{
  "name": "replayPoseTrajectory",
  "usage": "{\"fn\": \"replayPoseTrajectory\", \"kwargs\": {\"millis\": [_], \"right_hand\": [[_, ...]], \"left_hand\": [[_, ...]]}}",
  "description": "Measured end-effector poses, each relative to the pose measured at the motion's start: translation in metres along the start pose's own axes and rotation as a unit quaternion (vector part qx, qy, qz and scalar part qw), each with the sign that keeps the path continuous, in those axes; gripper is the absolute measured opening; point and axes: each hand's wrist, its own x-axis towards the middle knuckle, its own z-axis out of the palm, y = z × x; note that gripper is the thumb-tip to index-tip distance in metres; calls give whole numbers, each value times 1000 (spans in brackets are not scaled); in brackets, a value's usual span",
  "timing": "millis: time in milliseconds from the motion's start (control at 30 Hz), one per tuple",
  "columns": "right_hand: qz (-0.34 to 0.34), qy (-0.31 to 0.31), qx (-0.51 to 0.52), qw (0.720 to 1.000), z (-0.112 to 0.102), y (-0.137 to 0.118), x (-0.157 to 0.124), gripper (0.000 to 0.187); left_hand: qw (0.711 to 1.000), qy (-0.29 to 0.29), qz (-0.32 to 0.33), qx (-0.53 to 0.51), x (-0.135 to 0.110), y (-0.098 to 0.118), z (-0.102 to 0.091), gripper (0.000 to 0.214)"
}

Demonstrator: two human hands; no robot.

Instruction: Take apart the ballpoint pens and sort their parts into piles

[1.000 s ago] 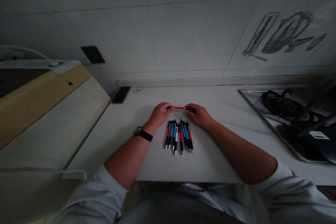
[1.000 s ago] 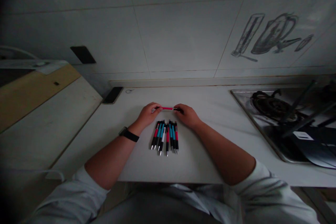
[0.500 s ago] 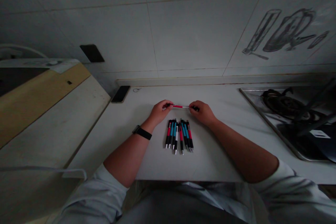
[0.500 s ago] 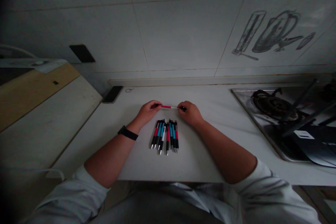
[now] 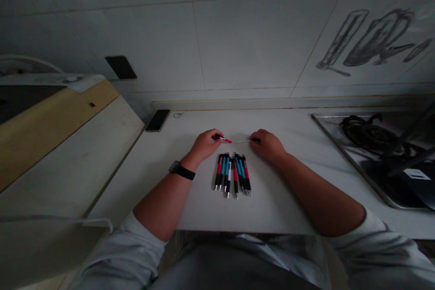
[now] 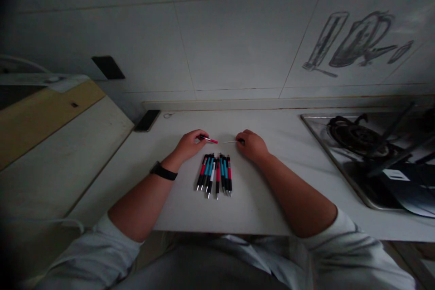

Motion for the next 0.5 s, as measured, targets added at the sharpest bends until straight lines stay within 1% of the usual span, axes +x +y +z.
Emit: {"fn": "replayPoseTrajectory", "kwargs": {"millis": [133, 233, 300, 400, 433, 500], "right_hand": [[-11, 1, -24, 1000, -9, -2, -2, 20], [-10, 2, -47, 999, -16, -1, -3, 20], [-11, 12, -50, 999, -20, 2, -3, 20], [-13, 28, -51, 998, -23, 6, -2, 19], [-12, 33, -54, 998, -24, 6, -1, 19], [-8, 45, -61, 997, -25, 7, -1, 19]], "left_hand": [[1000, 14, -6, 4, 0, 3, -8, 15], [999, 27, -20, -2, 1, 3, -20, 14], [999, 37, -33, -7, 3, 1, -32, 14], [997, 52, -60, -14, 3, -4, -57, 17], [996, 52, -70, -13, 1, -6, -66, 18], [995, 25, -100, 3, -3, -12, -81, 22]]}}
